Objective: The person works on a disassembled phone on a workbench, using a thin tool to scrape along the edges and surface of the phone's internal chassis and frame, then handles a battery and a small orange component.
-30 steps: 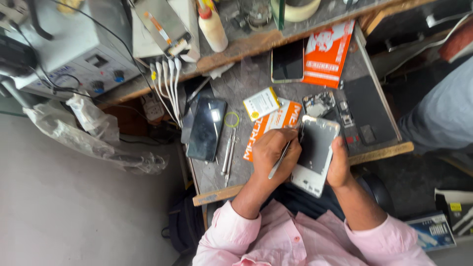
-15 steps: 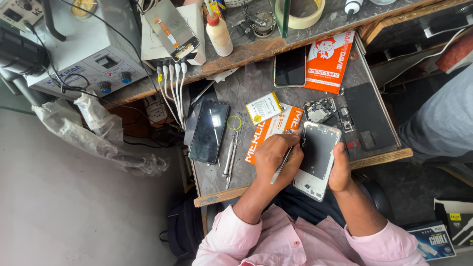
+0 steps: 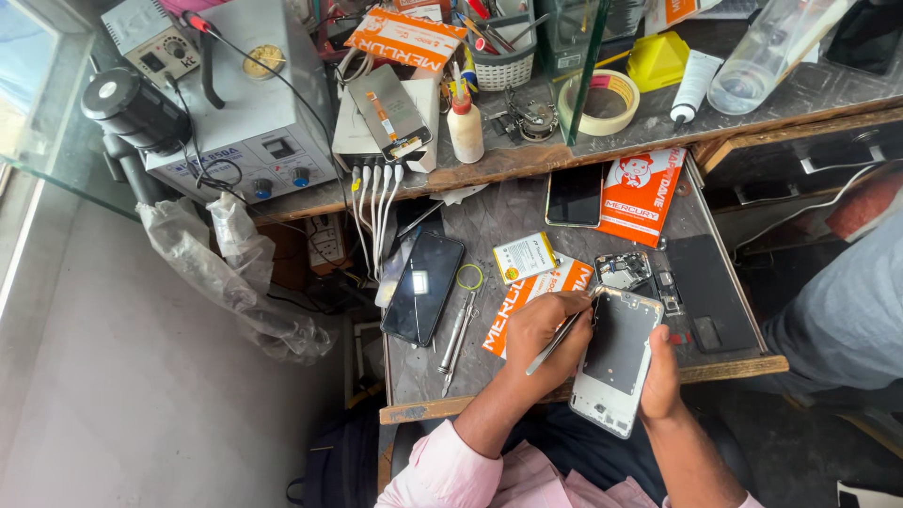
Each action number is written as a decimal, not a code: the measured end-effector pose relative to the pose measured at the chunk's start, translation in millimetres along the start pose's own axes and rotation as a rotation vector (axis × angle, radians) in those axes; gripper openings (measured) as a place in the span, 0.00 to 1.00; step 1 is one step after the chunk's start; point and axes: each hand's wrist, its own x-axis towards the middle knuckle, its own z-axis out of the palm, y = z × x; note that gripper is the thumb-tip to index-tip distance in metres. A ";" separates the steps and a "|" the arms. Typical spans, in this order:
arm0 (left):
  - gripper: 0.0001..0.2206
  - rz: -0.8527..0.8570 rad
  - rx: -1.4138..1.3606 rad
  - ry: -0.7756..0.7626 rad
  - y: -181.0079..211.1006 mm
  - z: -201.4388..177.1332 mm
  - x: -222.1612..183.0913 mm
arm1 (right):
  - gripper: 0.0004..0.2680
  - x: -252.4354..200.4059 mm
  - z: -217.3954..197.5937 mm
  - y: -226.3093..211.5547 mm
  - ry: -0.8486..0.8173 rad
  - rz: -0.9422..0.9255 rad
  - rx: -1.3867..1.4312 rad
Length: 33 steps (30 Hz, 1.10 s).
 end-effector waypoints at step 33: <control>0.04 -0.178 0.266 -0.235 11.0 -29.8 23.1 | 0.34 5.5 14.5 -4.9 -0.122 0.154 -0.153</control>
